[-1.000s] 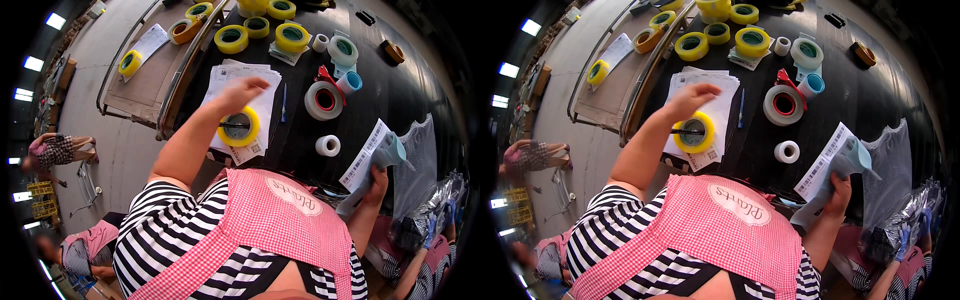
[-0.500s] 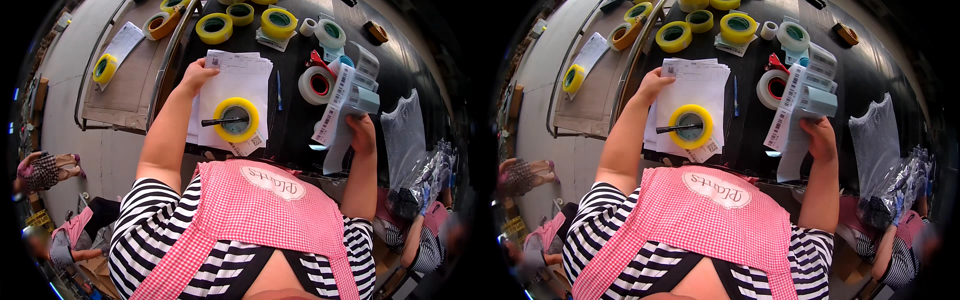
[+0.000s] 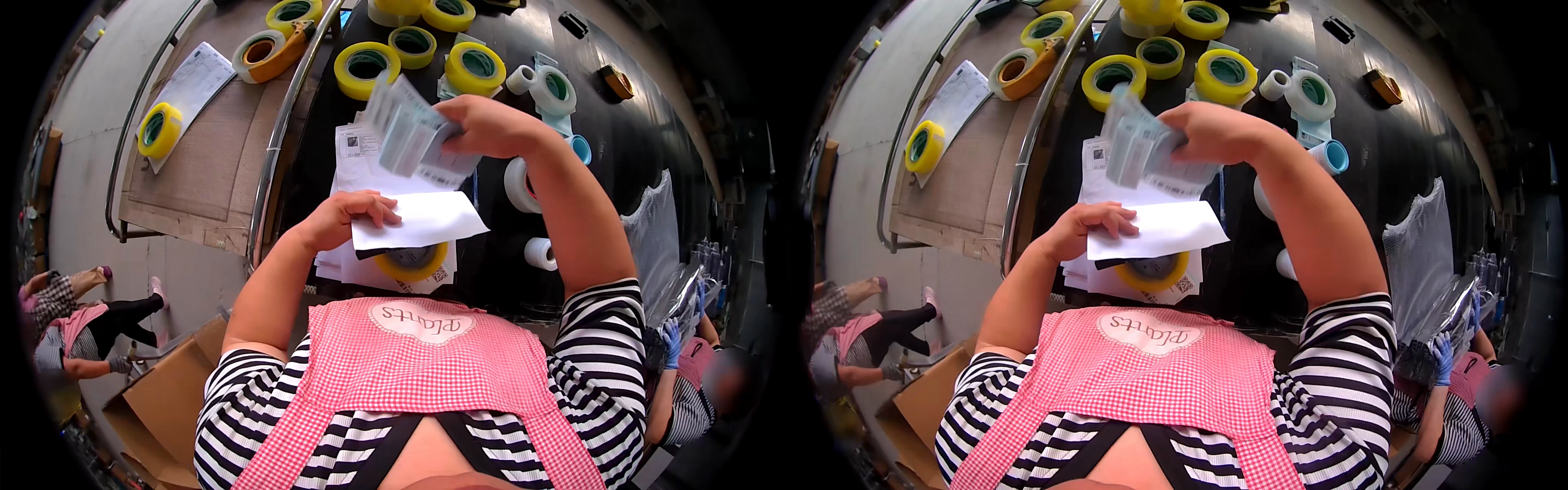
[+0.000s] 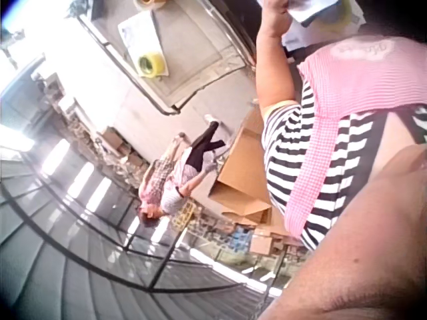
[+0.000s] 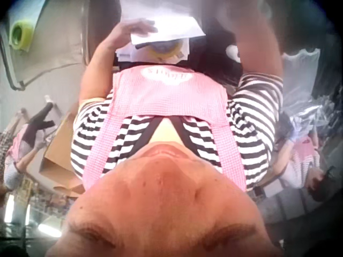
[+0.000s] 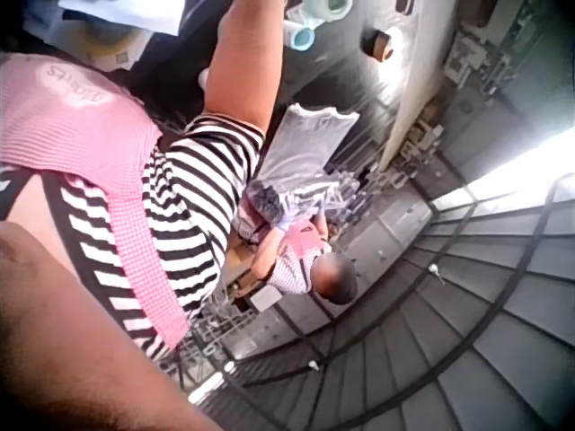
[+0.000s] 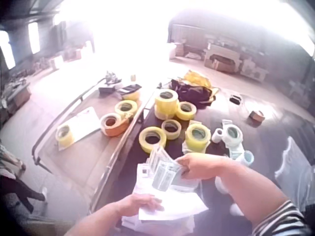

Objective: The person organizes documents and barcode labels on a work table by sorting through printed papers, unfolding and handling strips of barcode labels, and arranging them together by hand.

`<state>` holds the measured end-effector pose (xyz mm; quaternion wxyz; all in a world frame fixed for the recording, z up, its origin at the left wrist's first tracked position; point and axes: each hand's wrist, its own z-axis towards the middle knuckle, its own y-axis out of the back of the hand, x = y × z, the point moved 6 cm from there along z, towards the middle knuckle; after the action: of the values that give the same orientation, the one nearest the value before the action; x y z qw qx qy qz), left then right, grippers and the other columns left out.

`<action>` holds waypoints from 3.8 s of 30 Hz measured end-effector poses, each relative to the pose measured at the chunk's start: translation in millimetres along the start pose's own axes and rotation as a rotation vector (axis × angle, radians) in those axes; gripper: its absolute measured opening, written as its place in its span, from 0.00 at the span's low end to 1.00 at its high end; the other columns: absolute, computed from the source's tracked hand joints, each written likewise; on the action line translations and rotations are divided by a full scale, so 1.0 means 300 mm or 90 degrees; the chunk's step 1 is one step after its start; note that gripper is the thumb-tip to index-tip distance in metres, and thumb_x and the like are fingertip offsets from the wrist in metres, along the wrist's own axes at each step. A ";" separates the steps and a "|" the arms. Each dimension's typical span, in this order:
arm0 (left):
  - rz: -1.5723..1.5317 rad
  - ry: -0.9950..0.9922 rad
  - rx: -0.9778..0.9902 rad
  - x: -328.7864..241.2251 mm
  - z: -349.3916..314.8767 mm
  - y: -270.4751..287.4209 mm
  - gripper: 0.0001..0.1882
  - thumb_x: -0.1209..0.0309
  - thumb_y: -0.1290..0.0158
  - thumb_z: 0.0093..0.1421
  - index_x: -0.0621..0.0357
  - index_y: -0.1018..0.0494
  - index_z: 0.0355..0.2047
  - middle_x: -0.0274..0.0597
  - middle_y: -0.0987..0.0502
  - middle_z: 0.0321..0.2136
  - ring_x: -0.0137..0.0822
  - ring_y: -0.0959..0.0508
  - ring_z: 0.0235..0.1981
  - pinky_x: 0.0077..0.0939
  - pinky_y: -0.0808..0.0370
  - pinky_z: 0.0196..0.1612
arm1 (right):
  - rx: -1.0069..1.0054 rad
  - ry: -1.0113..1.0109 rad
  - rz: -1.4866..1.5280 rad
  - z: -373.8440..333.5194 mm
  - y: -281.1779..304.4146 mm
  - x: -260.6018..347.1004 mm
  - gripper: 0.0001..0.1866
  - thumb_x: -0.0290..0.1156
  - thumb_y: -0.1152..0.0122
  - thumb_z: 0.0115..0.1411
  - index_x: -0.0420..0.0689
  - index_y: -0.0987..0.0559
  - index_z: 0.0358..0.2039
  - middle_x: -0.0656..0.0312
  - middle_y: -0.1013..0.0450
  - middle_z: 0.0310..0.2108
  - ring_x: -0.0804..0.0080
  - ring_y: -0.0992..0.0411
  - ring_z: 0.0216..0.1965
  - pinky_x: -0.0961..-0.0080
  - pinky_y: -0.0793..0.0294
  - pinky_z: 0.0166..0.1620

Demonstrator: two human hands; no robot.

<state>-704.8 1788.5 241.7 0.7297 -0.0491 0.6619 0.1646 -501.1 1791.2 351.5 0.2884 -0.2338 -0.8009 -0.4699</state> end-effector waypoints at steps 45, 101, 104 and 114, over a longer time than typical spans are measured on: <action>0.203 0.027 -0.346 -0.013 -0.051 0.024 0.05 0.74 0.45 0.58 0.60 0.25 0.35 0.46 0.23 0.40 0.44 0.23 0.39 0.30 0.28 0.44 | 0.059 0.059 0.034 0.081 -0.322 -0.156 0.22 0.28 0.47 0.57 0.52 0.26 0.54 0.53 0.26 0.49 0.53 0.29 0.51 0.65 0.31 0.53; 0.438 -0.221 0.551 -0.509 -0.004 -1.526 0.29 0.61 0.39 0.53 0.55 0.31 0.54 0.49 0.27 0.48 0.50 0.27 0.50 0.39 0.30 0.52 | -0.793 -0.471 0.613 -1.792 -2.068 -0.550 0.16 0.29 0.42 0.59 0.38 0.25 0.47 0.56 0.22 0.37 0.73 0.24 0.40 0.77 0.26 0.45; 0.457 -0.242 0.637 -0.504 -0.054 -1.790 0.30 0.59 0.41 0.54 0.53 0.33 0.56 0.49 0.28 0.49 0.51 0.28 0.50 0.40 0.31 0.53 | -0.817 -0.616 0.648 -2.059 -2.088 -0.492 0.16 0.29 0.41 0.57 0.39 0.24 0.46 0.58 0.22 0.35 0.74 0.24 0.34 0.77 0.25 0.40; 0.533 -0.309 0.784 -0.614 -0.189 -2.405 0.30 0.59 0.42 0.55 0.52 0.34 0.57 0.47 0.29 0.50 0.47 0.29 0.52 0.42 0.33 0.55 | -1.242 -0.767 0.863 -2.676 -3.029 -0.594 0.16 0.24 0.44 0.59 0.40 0.26 0.49 0.58 0.25 0.36 0.77 0.27 0.29 0.82 0.29 0.26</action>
<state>-551.2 1060.9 310.4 0.6270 0.6556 0.4193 0.0358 -764.0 652.3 -16.6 -0.2178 -0.8631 0.1333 -0.4357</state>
